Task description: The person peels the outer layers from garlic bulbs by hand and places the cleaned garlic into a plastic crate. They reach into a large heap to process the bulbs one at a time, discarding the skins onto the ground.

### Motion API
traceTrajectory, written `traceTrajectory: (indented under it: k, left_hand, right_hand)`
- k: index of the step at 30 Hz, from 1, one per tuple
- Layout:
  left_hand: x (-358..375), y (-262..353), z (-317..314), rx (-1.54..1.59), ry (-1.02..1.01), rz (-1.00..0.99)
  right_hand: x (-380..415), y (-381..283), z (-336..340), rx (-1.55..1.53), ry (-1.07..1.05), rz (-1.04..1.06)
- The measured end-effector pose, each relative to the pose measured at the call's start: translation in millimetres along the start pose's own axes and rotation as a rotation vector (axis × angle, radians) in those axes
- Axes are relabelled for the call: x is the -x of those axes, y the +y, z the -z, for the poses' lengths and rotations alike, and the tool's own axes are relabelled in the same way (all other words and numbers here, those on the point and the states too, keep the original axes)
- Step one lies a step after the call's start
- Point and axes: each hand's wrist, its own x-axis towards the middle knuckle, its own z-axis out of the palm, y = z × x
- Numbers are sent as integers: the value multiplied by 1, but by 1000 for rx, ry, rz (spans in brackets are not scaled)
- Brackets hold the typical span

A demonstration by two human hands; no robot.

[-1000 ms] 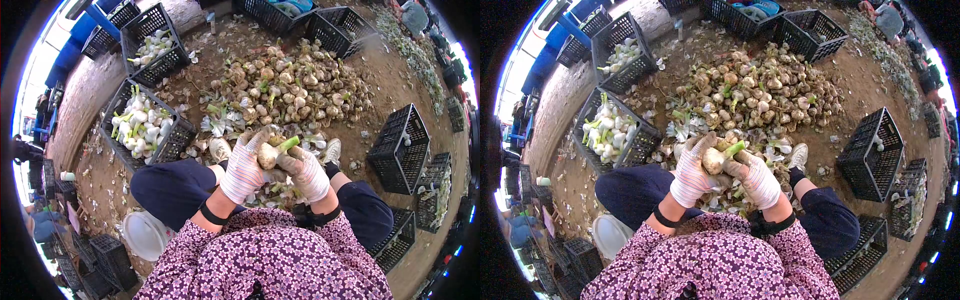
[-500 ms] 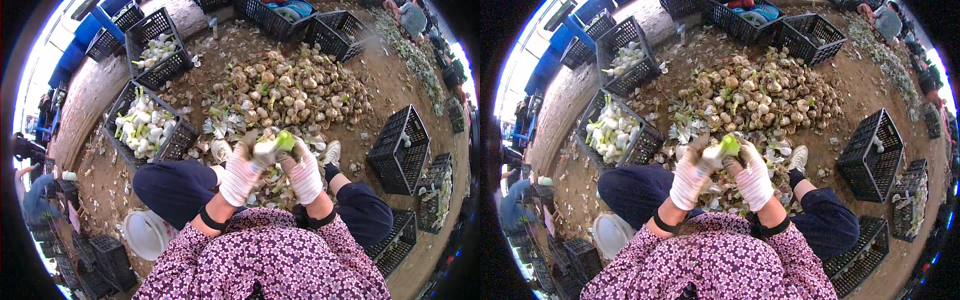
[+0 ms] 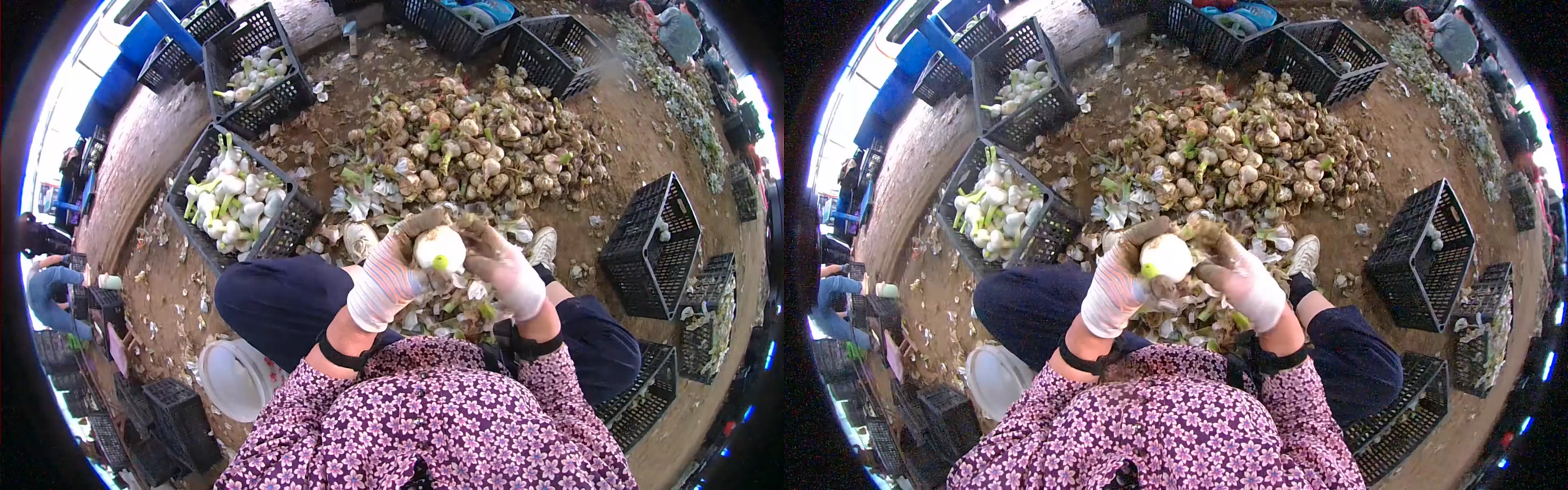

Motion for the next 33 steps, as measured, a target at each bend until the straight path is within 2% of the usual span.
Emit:
traceTrajectory:
  k: [1, 3, 5, 6, 7, 10, 11, 13, 14, 15, 18, 19, 21, 22, 23, 25, 26, 28, 29, 30, 31, 32, 33]
  left_hand:
    - [-1, -1, -1, -63, 39, -31]
    - [-4, -4, -1, -2, 21, -31]
    - [-9, -1, 8, -957, -22, -387]
    - [-8, 13, 3, -1111, -20, -365]
    - [-6, 17, 3, -1113, -13, -362]
    - [1, 21, 3, -1085, 24, -265]
    - [1, 22, 3, -1086, 26, -263]
    - [2, 25, 2, -1110, -9, -195]
    - [4, 29, -3, -1162, 13, -61]
    - [3, 31, -5, -1160, 14, -62]
    - [1, 32, 1, -341, 135, 262]
    - [0, 31, 1, -341, 137, 263]
    - [-3, 33, -4, -661, 131, 159]
    - [-5, 38, -8, -693, 155, 237]
    - [-6, 39, -7, -693, 158, 235]
    - [-8, 38, -5, -881, 106, 248]
    - [-8, 35, -3, -879, 106, 250]
    - [-7, 24, 3, -1239, 101, 34]
    - [-8, 18, 7, -1237, 99, 34]
    - [-9, 14, 9, -1261, 122, -148]
    - [-9, 12, 10, -1277, 145, -331]
    - [-9, 12, 12, -1276, 145, -330]
    - [-10, 17, 10, -958, 216, -58]
  right_hand:
    - [4, -17, -5, 36, -58, -2]
    - [6, -15, -27, -269, 74, -80]
    - [4, -7, -31, -269, 132, -45]
    - [2, -5, -32, -271, 184, -13]
    - [1, -7, -34, -271, 178, -18]
    - [0, -7, -34, 22, 192, 78]
    - [0, -8, -34, 21, 191, 76]
    - [1, -13, -35, -225, 139, 10]
    - [-3, -9, -36, -275, 140, 7]
    - [-3, -9, -36, -272, 140, 7]
    - [-4, -10, -34, -1, 198, 129]
    - [-5, -8, -33, -1, 197, 126]
    - [-5, -1, -31, 440, 221, 204]
    - [-4, -2, -30, 696, 188, 372]
    - [-4, -1, -31, 696, 184, 372]
    - [-5, 1, -33, 893, 185, 487]
    - [-5, 1, -34, 871, 204, 494]
    - [-5, -2, -37, 856, 208, 492]
    - [-5, -2, -38, 841, 217, 491]
    - [-5, 1, -37, 842, 218, 489]
    - [-4, 6, -36, 620, 216, 355]
    - [-4, 9, -35, 398, 211, 220]
    - [-3, 8, -36, 400, 211, 219]
